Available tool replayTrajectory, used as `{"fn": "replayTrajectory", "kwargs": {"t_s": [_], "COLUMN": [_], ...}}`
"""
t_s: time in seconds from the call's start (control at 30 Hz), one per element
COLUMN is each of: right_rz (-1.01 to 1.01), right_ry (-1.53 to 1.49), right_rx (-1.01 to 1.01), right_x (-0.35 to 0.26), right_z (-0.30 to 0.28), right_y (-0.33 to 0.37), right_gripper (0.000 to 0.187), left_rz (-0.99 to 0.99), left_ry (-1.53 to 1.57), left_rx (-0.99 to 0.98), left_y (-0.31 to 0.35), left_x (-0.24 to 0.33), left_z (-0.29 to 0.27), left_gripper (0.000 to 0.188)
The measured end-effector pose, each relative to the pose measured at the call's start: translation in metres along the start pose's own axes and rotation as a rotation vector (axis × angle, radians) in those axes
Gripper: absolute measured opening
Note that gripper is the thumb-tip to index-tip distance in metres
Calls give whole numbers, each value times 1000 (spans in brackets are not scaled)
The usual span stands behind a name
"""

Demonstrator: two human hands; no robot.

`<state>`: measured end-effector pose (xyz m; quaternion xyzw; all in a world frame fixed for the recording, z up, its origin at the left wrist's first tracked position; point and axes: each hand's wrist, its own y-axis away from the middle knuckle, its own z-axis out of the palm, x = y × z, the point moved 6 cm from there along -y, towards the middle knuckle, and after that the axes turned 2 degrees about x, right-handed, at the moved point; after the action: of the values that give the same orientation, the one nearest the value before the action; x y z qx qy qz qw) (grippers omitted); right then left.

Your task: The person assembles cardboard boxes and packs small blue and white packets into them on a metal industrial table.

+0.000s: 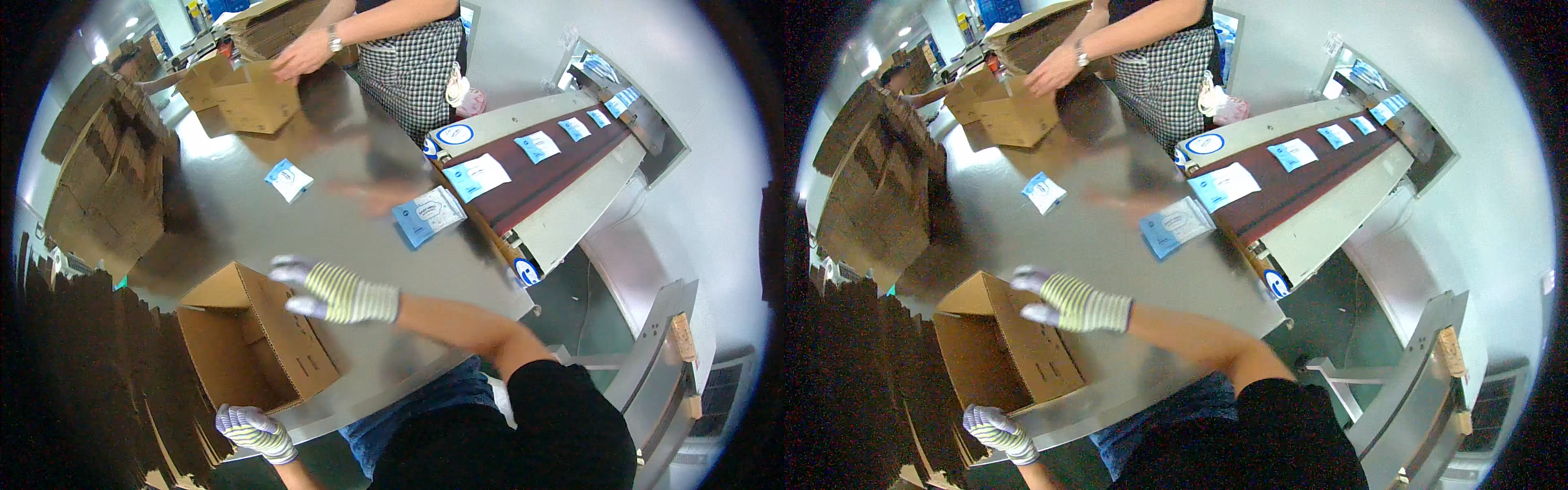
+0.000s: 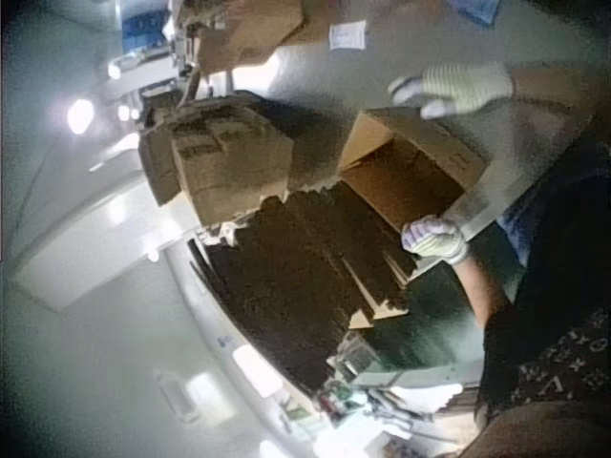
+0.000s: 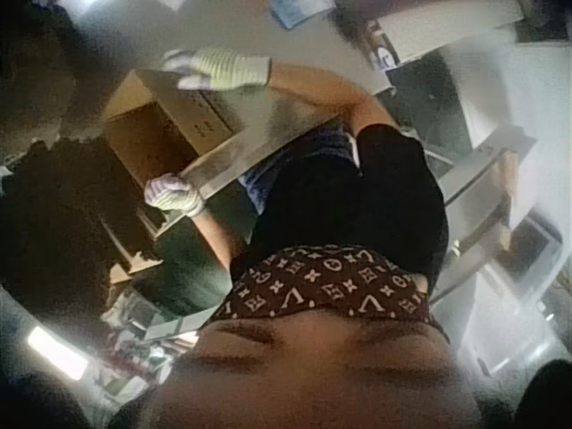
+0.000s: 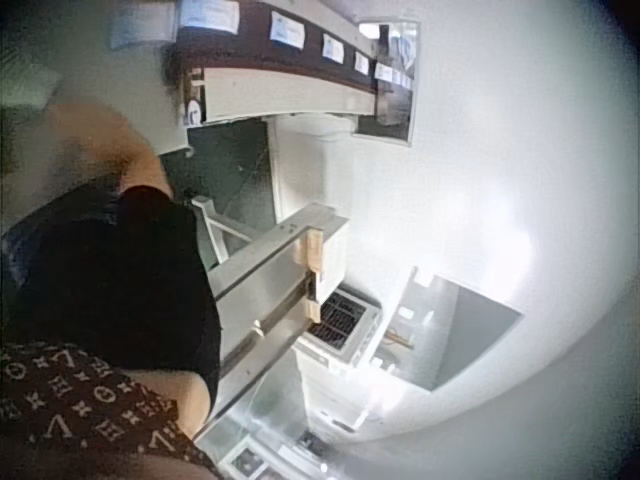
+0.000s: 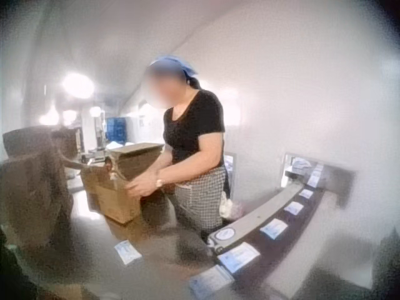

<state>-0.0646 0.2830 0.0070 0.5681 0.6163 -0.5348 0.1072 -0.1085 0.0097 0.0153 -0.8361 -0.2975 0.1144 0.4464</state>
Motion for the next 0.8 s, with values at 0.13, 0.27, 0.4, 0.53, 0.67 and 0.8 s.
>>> {"fn": "replayTrajectory", "kwargs": {"t_s": [0.13,0.27,0.4,0.53,0.67,0.8], "right_rz": [357,407,537,565,629,623], "right_ry": [579,896,927,1045,1081,846], "right_rx": [-386,-415,-574,-749,-854,-1247], "right_x": [64,103,140,138,152,192], "right_z": [-89,-184,-240,-256,-262,-224], "right_y": [19,20,28,17,14,30], "right_gripper": [46,44,39,36,38,65], "left_rz": [21,97,80,90,95,96], "left_ry": [24,27,5,1,17,-29], "left_rx": [15,-10,-35,-46,-61,-15], "left_y": [-4,-9,-8,-11,-7,-6], "left_x": [8,14,19,22,20,17], "left_z": [1,-1,0,-1,0,2], "left_gripper": [28,12,17,5,5,5]}}
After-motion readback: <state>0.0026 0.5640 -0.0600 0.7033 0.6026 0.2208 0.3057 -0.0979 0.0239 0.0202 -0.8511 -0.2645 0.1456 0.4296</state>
